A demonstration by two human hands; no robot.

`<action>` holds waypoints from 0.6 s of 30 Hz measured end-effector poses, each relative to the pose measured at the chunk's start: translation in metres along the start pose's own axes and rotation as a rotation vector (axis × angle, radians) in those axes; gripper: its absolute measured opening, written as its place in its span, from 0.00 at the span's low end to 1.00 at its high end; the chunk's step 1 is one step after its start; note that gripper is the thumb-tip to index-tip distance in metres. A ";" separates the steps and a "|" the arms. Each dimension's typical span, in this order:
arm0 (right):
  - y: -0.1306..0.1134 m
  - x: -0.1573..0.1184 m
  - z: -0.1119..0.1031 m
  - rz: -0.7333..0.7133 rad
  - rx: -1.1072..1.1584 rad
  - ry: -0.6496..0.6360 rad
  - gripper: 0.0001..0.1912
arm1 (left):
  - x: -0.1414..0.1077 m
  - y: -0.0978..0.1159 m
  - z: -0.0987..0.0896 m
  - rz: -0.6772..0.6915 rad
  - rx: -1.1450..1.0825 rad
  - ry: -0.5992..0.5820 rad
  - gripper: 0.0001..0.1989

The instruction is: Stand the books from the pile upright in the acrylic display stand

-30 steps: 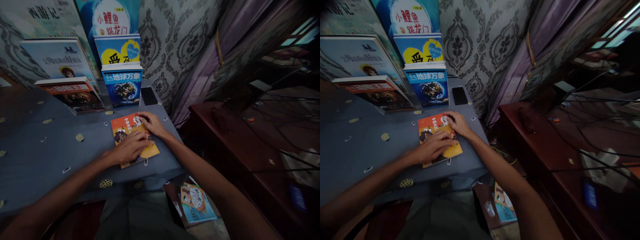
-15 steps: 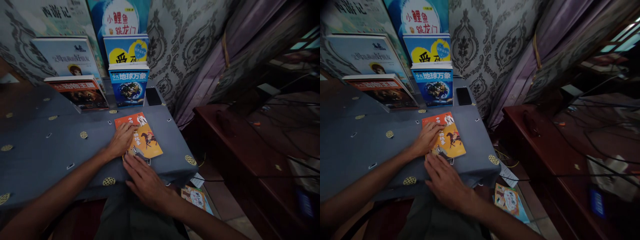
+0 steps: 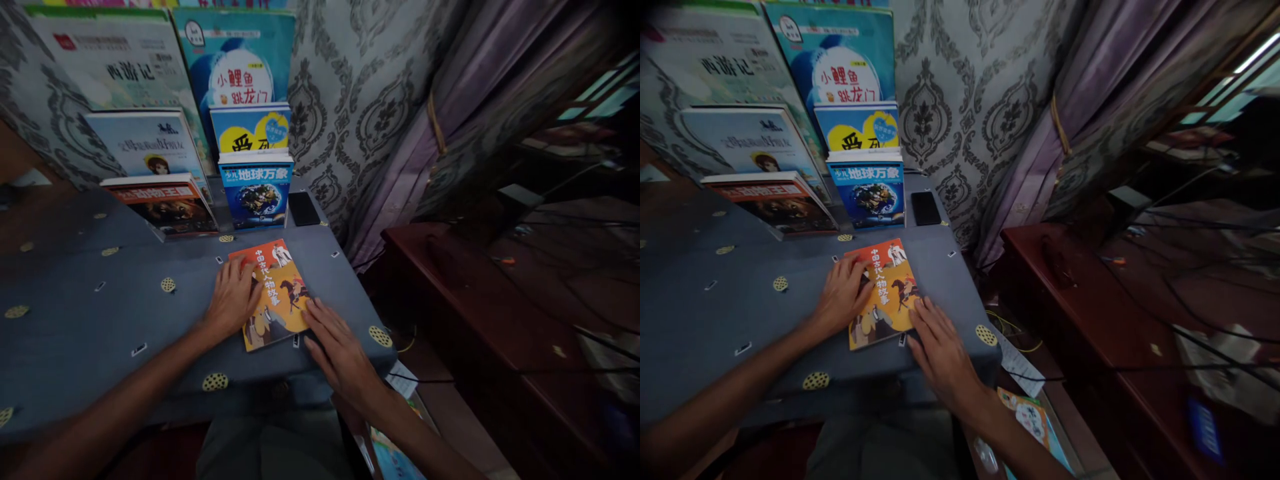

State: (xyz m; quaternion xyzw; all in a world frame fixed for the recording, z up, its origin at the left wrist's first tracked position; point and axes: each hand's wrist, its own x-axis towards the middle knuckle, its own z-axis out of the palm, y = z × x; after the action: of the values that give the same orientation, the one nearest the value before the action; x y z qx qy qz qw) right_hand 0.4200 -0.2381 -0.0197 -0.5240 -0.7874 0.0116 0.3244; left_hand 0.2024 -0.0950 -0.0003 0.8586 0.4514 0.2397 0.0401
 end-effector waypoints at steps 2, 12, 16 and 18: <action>0.004 0.006 0.004 0.024 0.015 -0.016 0.26 | -0.004 -0.006 0.001 -0.033 -0.015 0.009 0.18; -0.015 0.075 -0.005 0.056 -0.014 -0.168 0.15 | 0.013 -0.050 -0.004 0.036 -0.156 -0.082 0.17; -0.018 0.130 0.016 0.000 0.122 -0.206 0.18 | 0.012 -0.058 -0.001 0.055 -0.153 -0.067 0.19; -0.016 0.153 0.036 -0.024 0.228 -0.245 0.22 | 0.011 -0.060 0.002 0.084 -0.150 -0.058 0.20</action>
State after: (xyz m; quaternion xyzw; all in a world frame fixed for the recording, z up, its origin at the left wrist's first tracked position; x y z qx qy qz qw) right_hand 0.3506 -0.1060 0.0340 -0.4692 -0.8208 0.1606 0.2834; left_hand 0.1631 -0.0508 -0.0152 0.8779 0.3944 0.2494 0.1073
